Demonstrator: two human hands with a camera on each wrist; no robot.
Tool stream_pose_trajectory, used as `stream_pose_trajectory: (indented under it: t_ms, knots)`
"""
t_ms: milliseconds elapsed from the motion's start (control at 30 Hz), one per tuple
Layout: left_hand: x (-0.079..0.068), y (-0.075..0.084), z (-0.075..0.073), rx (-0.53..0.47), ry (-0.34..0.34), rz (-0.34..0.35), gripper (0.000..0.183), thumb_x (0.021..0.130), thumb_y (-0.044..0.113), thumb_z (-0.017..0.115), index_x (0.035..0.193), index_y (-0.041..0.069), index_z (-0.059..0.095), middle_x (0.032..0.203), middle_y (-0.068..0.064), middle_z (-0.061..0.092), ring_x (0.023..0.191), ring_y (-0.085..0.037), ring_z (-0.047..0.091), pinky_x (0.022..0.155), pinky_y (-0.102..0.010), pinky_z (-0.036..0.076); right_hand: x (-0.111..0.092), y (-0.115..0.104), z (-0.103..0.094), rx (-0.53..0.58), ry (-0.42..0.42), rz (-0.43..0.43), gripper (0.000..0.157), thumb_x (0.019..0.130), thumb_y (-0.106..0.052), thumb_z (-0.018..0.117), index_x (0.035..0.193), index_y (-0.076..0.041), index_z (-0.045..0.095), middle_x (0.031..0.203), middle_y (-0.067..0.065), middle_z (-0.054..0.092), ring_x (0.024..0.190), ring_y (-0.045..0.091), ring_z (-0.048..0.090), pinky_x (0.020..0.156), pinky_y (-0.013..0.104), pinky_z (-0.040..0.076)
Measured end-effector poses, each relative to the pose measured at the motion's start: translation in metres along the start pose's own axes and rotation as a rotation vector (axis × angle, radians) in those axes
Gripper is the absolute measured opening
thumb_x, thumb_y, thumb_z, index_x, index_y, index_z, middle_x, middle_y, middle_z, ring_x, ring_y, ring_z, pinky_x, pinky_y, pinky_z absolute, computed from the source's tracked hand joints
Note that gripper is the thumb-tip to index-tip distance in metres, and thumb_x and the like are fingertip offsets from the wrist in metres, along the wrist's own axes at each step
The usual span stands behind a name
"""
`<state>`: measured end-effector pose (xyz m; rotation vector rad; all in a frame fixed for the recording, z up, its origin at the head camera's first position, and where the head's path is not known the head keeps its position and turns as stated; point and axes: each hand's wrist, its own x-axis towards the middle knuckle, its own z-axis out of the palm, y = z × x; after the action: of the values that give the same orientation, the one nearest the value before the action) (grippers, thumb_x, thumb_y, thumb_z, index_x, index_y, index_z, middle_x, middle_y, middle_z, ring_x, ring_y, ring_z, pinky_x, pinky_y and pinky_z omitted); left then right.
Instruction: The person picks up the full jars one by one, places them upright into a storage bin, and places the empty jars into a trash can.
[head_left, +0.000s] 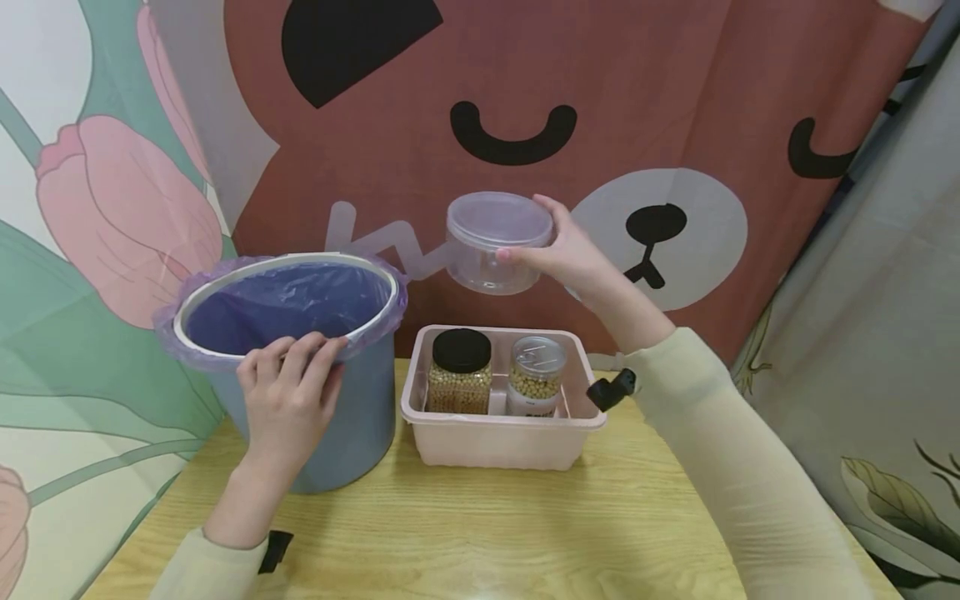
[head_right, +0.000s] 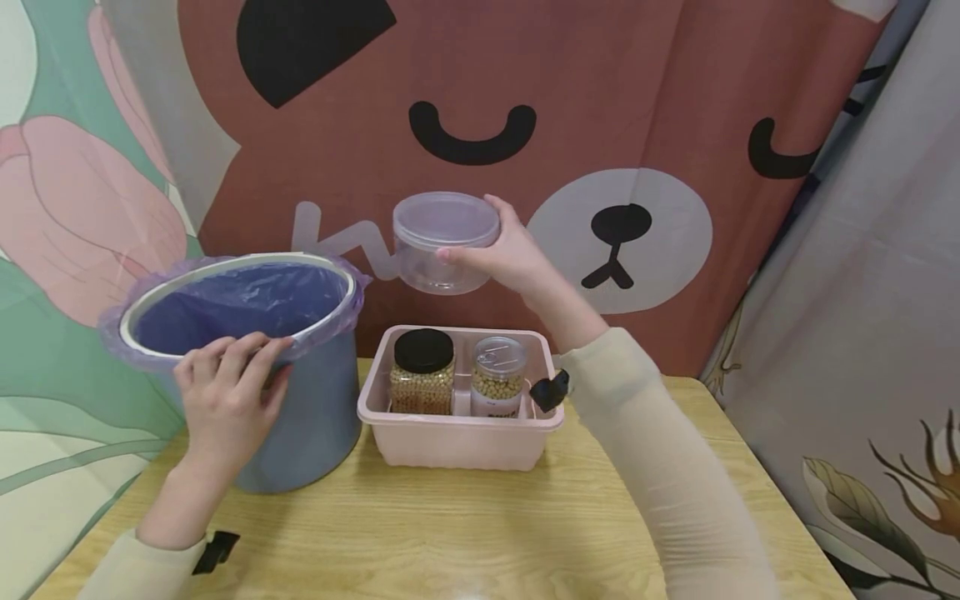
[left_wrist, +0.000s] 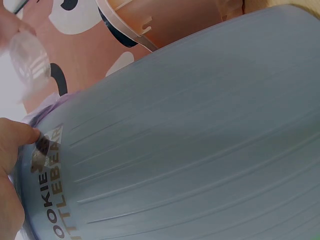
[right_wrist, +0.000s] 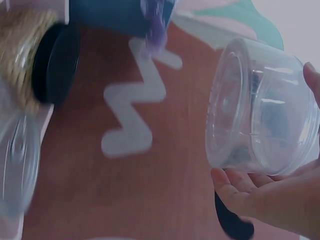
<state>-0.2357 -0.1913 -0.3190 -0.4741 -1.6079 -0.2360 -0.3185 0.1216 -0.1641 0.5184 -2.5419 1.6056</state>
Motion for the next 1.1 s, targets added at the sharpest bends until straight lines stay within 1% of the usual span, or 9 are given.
stream_pose_trajectory:
  t_ms: [100,200,333,467,600,733,833,967,1100]
  knots:
    - [0.0,0.0,0.0,0.003,0.004,0.002,0.025,0.074,0.004,0.071,0.099,0.006,0.07,0.097,-0.013,0.063,0.088,-0.038,0.049,0.076,-0.054,0.027,0.009,-0.006,0.025,0.002,0.013,-0.035,0.104,0.07,-0.035,0.081,0.15,-0.024,0.017,0.143,0.007,0.038,0.128,0.019,0.039,0.109,0.039,0.029]
    - [0.0,0.0,0.001,0.005,0.007,0.004,0.025,0.074,0.004,0.071,0.099,0.006,0.07,0.097,-0.013,0.063,0.088,-0.038,0.048,0.075,-0.055,0.027,0.015,-0.009,0.053,-0.023,0.022,-0.052,0.107,0.067,-0.04,0.082,0.15,-0.025,0.017,0.146,0.003,0.037,0.129,0.018,0.039,0.108,0.039,0.031]
    - [0.001,0.0,0.001,0.002,0.012,0.006,0.025,0.074,0.004,0.071,0.099,0.006,0.07,0.096,-0.013,0.063,0.088,-0.038,0.048,0.075,-0.055,0.027,0.021,-0.012,0.087,-0.031,0.007,-0.085,0.11,0.065,-0.042,0.083,0.15,-0.025,0.016,0.147,0.002,0.035,0.128,0.018,0.04,0.105,0.04,0.035]
    - [0.001,0.0,0.001,0.003,0.014,0.008,0.025,0.073,0.004,0.07,0.098,0.006,0.07,0.096,-0.013,0.063,0.087,-0.038,0.048,0.075,-0.055,0.027,0.026,-0.014,0.114,-0.012,-0.003,-0.115,0.111,0.064,-0.042,0.083,0.15,-0.025,0.016,0.147,0.002,0.034,0.127,0.019,0.041,0.102,0.04,0.038]
    - [0.001,0.0,0.0,0.004,0.01,0.007,0.026,0.072,0.003,0.071,0.098,0.006,0.07,0.096,-0.013,0.063,0.087,-0.038,0.048,0.075,-0.055,0.027,0.029,-0.015,0.134,-0.004,-0.038,-0.125,0.111,0.066,-0.043,0.083,0.151,-0.025,0.013,0.149,0.002,0.03,0.128,0.02,0.04,0.102,0.041,0.04]
    - [0.001,0.0,-0.001,0.002,0.01,0.007,0.026,0.072,0.003,0.071,0.098,0.006,0.07,0.096,-0.013,0.063,0.087,-0.038,0.048,0.075,-0.055,0.027,0.03,-0.011,0.147,-0.014,-0.076,-0.126,0.109,0.068,-0.045,0.08,0.15,-0.025,0.012,0.151,0.001,0.026,0.131,0.02,0.038,0.104,0.043,0.038]
    - [0.001,0.0,-0.001,-0.002,0.01,0.008,0.026,0.072,0.002,0.071,0.098,0.006,0.07,0.096,-0.014,0.063,0.088,-0.038,0.048,0.075,-0.055,0.027,0.03,-0.008,0.149,-0.002,-0.09,-0.112,0.107,0.07,-0.047,0.078,0.151,-0.027,0.01,0.154,-0.001,0.021,0.136,0.02,0.033,0.106,0.045,0.035]
    - [0.0,0.0,0.0,-0.006,0.009,0.006,0.026,0.072,0.003,0.07,0.099,0.006,0.07,0.096,-0.014,0.063,0.088,-0.038,0.048,0.075,-0.055,0.027,0.029,-0.005,0.144,0.009,-0.1,-0.097,0.106,0.072,-0.048,0.076,0.151,-0.03,0.008,0.154,-0.003,0.02,0.139,0.018,0.028,0.107,0.046,0.034]
    - [0.0,0.0,0.0,-0.005,0.01,0.0,0.027,0.072,0.003,0.071,0.099,0.006,0.07,0.097,-0.013,0.063,0.088,-0.038,0.048,0.075,-0.055,0.027,0.026,-0.005,0.134,0.018,-0.089,-0.118,0.104,0.073,-0.045,0.077,0.151,-0.031,0.01,0.154,-0.003,0.025,0.139,0.016,0.029,0.107,0.045,0.034]
